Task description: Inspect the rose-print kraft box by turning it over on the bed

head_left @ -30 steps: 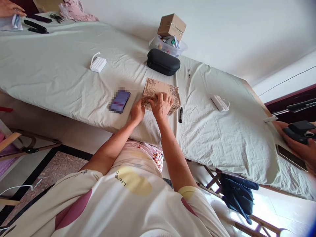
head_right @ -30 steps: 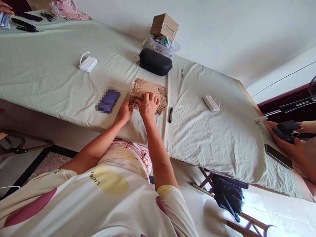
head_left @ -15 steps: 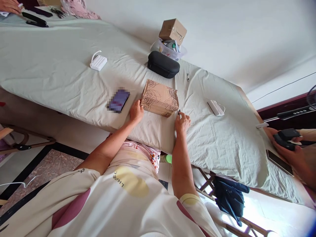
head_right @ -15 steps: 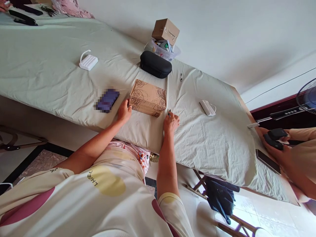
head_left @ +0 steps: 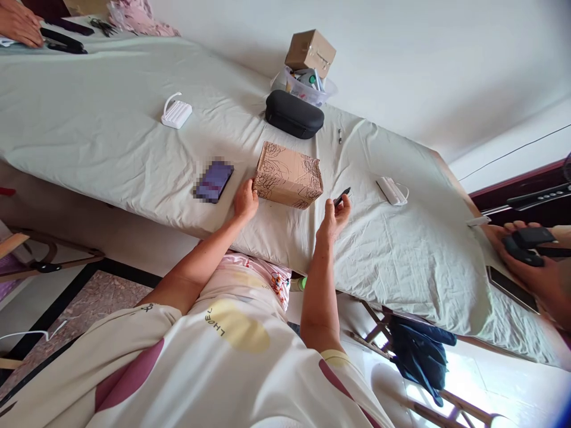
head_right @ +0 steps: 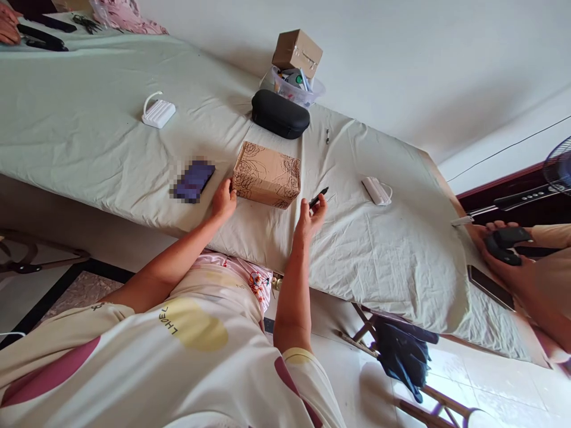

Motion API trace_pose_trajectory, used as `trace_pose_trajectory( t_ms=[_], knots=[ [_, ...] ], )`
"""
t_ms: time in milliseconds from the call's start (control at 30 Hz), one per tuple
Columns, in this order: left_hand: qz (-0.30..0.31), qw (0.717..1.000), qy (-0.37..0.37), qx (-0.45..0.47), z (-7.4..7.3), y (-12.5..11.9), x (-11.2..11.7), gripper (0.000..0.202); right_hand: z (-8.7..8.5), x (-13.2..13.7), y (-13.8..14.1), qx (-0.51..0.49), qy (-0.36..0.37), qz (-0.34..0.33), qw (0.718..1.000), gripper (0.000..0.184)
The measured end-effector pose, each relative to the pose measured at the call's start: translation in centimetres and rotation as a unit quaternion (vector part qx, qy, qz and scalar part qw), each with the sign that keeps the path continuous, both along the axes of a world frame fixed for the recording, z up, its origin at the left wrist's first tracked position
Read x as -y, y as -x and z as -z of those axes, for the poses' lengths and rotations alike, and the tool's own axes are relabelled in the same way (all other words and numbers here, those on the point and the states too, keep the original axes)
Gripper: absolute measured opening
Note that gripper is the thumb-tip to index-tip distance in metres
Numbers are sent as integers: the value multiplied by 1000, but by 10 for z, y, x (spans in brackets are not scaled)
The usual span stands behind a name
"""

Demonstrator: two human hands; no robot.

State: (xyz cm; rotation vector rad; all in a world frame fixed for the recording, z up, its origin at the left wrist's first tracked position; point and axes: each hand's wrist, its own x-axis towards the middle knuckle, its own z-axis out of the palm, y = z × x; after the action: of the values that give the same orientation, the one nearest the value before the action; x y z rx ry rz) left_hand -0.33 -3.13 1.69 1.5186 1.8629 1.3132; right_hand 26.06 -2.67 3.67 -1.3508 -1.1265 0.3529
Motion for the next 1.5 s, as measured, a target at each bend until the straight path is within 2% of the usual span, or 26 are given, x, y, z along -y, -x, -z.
trace_pose_trajectory(
  t_ms=[133, 233, 300, 367, 433, 500, 567, 733, 900, 1000, 1100, 1167, 1233, 1333, 1500],
  knots=[
    [8, 1000, -2, 13, 1, 1, 0, 36, 0, 18, 33, 90, -89, -74, 989, 95],
    [13, 999, -18, 25, 0, 2, 1, 39, -3, 33, 62, 158, -119, -132, 971, 100],
    [12, 999, -19, 24, -1, 2, 2, 36, -5, 44, 79, 210, -115, -163, 957, 100],
    [8, 1000, -8, 16, -4, 1, 3, 34, -8, 53, 94, 246, -123, -197, 941, 91],
    [4, 1000, 1, 10, -6, 1, 5, 32, -11, 58, 106, 273, -131, -217, 928, 66],
    [5, 1000, 0, 10, -8, 0, 6, 32, -14, 59, 115, 295, -132, -217, 921, 42],
    [7, 1000, -5, 12, -9, 0, 7, 31, -17, 57, 121, 312, -132, -205, 918, 33],
    [1, 1000, -4, 7, -6, 0, 4, 30, -11, 50, 124, 321, -140, -166, 922, 31],
    [2, 1000, -2, 7, -3, 0, 2, 35, 5, 52, 123, 338, -80, -161, 924, 27],
    [7, 1000, 4, 16, -4, 1, 2, 30, 6, 49, 131, 341, -61, -181, 921, 28],
    [17, 999, 2, 27, -5, 1, 3, 19, 1, 43, 141, 322, -75, -239, 913, 31],
    [17, 999, -3, 35, -5, 2, 3, 17, -5, 40, 145, 303, -91, -255, 914, 32],
    [10, 999, -10, 44, -5, 1, 4, 22, -11, 38, 144, 275, -103, -228, 928, 36],
    [10, 999, -12, 44, -3, 1, 3, 31, -20, 35, 130, 222, -123, -144, 956, 44],
    [15, 999, -12, 32, 1, 0, 2, 40, -34, 7, 71, 206, -125, -21, 970, 50]
  ],
)
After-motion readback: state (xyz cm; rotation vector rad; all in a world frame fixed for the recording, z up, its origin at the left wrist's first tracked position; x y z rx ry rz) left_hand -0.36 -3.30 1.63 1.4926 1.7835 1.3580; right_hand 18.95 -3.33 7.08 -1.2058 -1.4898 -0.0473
